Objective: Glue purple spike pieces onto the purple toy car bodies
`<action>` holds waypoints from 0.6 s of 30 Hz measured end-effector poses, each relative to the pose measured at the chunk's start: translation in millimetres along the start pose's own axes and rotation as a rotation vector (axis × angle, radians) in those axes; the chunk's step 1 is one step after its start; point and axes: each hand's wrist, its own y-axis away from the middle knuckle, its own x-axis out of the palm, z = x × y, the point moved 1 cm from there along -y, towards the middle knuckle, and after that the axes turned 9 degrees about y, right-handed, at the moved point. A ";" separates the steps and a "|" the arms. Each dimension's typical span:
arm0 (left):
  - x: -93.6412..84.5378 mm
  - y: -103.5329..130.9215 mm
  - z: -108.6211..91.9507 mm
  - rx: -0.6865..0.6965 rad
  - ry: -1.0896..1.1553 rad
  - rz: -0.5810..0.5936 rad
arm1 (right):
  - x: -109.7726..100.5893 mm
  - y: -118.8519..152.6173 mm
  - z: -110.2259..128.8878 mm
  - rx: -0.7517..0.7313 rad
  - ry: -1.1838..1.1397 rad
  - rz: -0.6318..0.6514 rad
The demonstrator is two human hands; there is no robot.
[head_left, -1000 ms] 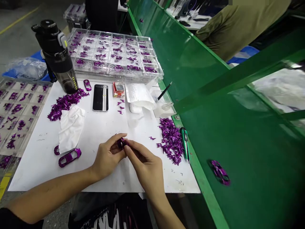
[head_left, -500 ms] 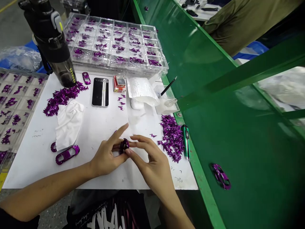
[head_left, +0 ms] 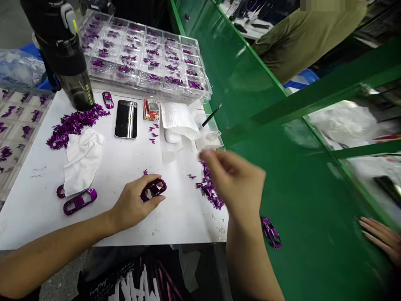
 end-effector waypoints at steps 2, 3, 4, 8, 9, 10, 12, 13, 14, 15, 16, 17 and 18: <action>-0.4 0.3 -1.8 0.064 -0.058 -0.049 | 2.2 -36.4 -23.0 0.042 0.184 -0.264; -0.3 0.4 -1.8 0.099 -0.090 -0.070 | 5.1 -52.4 -32.5 0.033 0.221 -0.291; -0.3 0.4 -1.3 0.135 -0.129 -0.093 | 7.7 -65.7 -39.7 0.021 0.229 -0.294; -1.0 -1.8 4.5 0.252 -0.315 -0.139 | 5.0 -76.9 -31.9 0.016 0.211 -0.394; -1.3 -2.5 6.2 0.267 -0.347 -0.141 | 1.5 -68.1 -20.7 0.032 0.192 -0.492; -1.5 -3.2 7.7 0.276 -0.376 -0.139 | -1.2 -55.5 -7.2 0.047 0.163 -0.589; -1.8 -3.8 9.9 0.286 -0.428 -0.131 | -1.8 -23.0 21.5 0.049 -0.060 -0.803; -1.7 -3.7 10.6 0.287 -0.451 -0.125 | 2.5 -6.7 34.5 0.002 -0.174 -0.744; -1.6 -3.6 11.3 0.288 -0.471 -0.120 | 8.8 8.8 45.1 -0.050 -0.264 -0.689; -1.5 -3.3 11.7 0.289 -0.486 -0.118 | 16.7 22.5 52.5 -0.105 -0.331 -0.626; -1.5 -3.1 12.1 0.287 -0.497 -0.117 | 25.4 33.6 56.7 -0.154 -0.376 -0.544; -1.4 -3.0 12.4 0.286 -0.503 -0.117 | 33.8 42.1 57.8 -0.191 -0.398 -0.480; -1.5 -3.1 12.6 0.282 -0.508 -0.118 | 41.3 48.1 56.5 -0.220 -0.401 -0.426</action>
